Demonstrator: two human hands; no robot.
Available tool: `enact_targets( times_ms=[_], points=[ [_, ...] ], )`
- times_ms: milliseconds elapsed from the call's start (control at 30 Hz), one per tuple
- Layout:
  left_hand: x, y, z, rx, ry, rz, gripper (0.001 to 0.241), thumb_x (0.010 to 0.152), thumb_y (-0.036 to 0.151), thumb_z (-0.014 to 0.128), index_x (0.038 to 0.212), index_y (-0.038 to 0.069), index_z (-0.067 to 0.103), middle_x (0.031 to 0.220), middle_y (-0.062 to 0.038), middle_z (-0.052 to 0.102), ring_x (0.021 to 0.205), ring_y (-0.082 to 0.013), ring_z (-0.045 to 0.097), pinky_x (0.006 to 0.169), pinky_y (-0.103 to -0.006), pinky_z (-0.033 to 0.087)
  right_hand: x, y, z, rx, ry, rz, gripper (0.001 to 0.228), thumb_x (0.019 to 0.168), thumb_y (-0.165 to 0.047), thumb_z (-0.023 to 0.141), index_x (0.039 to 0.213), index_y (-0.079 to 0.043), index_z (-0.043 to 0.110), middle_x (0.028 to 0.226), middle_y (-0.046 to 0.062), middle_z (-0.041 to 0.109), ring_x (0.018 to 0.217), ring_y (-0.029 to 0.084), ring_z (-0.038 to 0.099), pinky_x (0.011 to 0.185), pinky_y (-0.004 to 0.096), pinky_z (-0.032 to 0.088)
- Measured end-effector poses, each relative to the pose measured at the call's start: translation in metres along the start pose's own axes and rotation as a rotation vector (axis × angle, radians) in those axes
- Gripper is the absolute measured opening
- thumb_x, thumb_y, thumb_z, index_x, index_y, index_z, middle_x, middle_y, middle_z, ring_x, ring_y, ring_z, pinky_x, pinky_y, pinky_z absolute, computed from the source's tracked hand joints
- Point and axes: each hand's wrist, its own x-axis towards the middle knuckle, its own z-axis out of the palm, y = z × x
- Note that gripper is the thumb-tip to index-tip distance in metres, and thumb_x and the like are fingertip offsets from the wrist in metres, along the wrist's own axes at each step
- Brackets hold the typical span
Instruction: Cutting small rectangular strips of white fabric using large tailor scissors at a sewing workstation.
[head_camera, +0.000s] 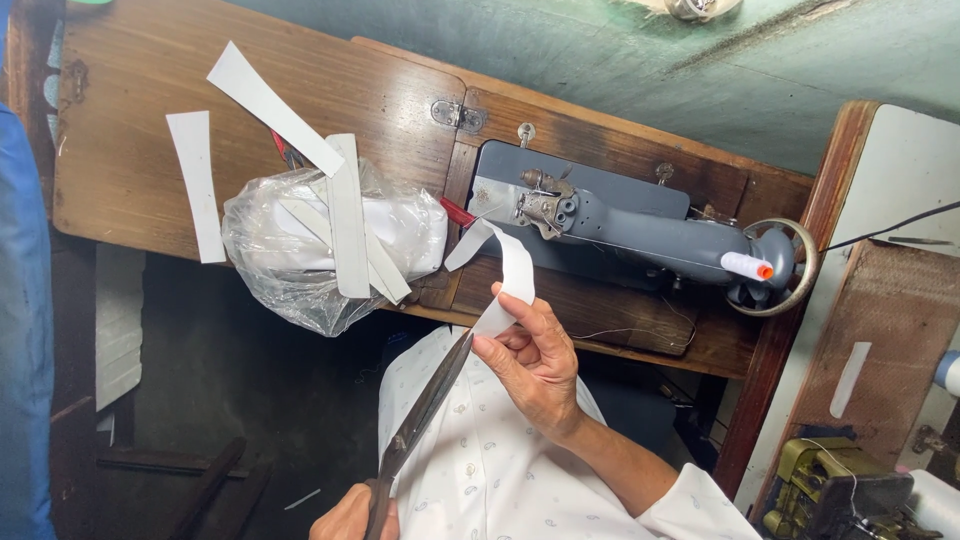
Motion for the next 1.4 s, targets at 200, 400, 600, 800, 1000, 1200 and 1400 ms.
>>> enact_targets(
  times_ms=[200, 400, 600, 800, 1000, 1200, 1400],
  points=[
    [0.003, 0.004, -0.002, 0.021, -0.077, -0.039, 0.020, 0.083, 0.038, 0.076, 0.085, 0.018, 0.078, 0.068, 0.006, 0.076, 0.056, -0.0109, 0.077, 0.061, -0.0164, 0.063, 0.001, 0.003, 0.000, 0.022, -0.013, 0.008, 0.053, 0.091, 0.001, 0.077, 0.140, -0.005, 0.058, 0.133, 0.014, 0.063, 0.082, 0.012, 0.073, 0.081, 0.021, 0.066],
    [0.003, -0.002, 0.001, -0.015, -0.100, -0.056, 0.021, 0.082, 0.039, 0.077, 0.086, 0.018, 0.078, 0.068, 0.006, 0.076, 0.056, -0.0098, 0.078, 0.062, -0.0156, 0.064, 0.003, 0.005, 0.000, 0.044, -0.008, 0.024, 0.055, 0.090, 0.003, 0.078, 0.141, -0.005, 0.057, 0.129, 0.013, 0.063, 0.081, 0.010, 0.068, 0.084, 0.019, 0.064],
    [0.007, 0.017, -0.016, -0.049, 0.033, 0.071, 0.014, 0.085, 0.027, 0.072, 0.080, 0.014, 0.076, 0.062, 0.002, 0.071, 0.050, -0.0137, 0.072, 0.055, -0.0209, 0.060, 0.005, 0.007, -0.001, 0.042, -0.017, 0.041, 0.054, 0.090, 0.001, 0.078, 0.140, -0.006, 0.058, 0.134, 0.014, 0.063, 0.082, 0.011, 0.071, 0.083, 0.020, 0.065],
    [0.010, 0.015, -0.017, -0.018, 0.056, 0.179, 0.014, 0.086, 0.024, 0.072, 0.080, 0.012, 0.076, 0.062, 0.001, 0.070, 0.052, -0.0149, 0.073, 0.056, -0.0209, 0.060, 0.006, 0.007, -0.001, 0.063, -0.027, 0.052, 0.055, 0.091, 0.002, 0.077, 0.142, -0.007, 0.057, 0.136, 0.014, 0.062, 0.082, 0.011, 0.070, 0.084, 0.019, 0.064],
    [0.012, 0.021, -0.021, -0.038, 0.189, 0.253, 0.015, 0.085, 0.009, 0.064, 0.071, 0.009, 0.070, 0.059, 0.000, 0.065, 0.046, -0.0139, 0.064, 0.047, -0.0244, 0.051, 0.005, 0.009, -0.001, 0.067, -0.021, 0.057, 0.055, 0.091, 0.001, 0.077, 0.142, -0.007, 0.057, 0.137, 0.014, 0.062, 0.080, 0.010, 0.069, 0.082, 0.019, 0.064],
    [0.007, 0.007, -0.010, -0.005, 0.011, 0.087, 0.016, 0.086, 0.024, 0.070, 0.074, 0.014, 0.075, 0.060, 0.002, 0.071, 0.052, -0.0140, 0.073, 0.054, -0.0213, 0.059, 0.002, 0.013, -0.002, 0.061, -0.025, 0.047, 0.054, 0.091, 0.002, 0.077, 0.141, -0.008, 0.058, 0.134, 0.014, 0.063, 0.079, 0.011, 0.070, 0.081, 0.019, 0.065],
    [0.006, 0.008, -0.006, -0.047, 0.111, 0.135, 0.015, 0.083, 0.019, 0.069, 0.071, 0.013, 0.076, 0.058, 0.001, 0.071, 0.049, -0.0135, 0.071, 0.052, -0.0214, 0.058, 0.000, 0.013, -0.003, 0.032, -0.029, 0.041, 0.054, 0.091, 0.000, 0.078, 0.140, -0.009, 0.058, 0.134, 0.013, 0.064, 0.079, 0.011, 0.070, 0.080, 0.020, 0.065]
  ],
)
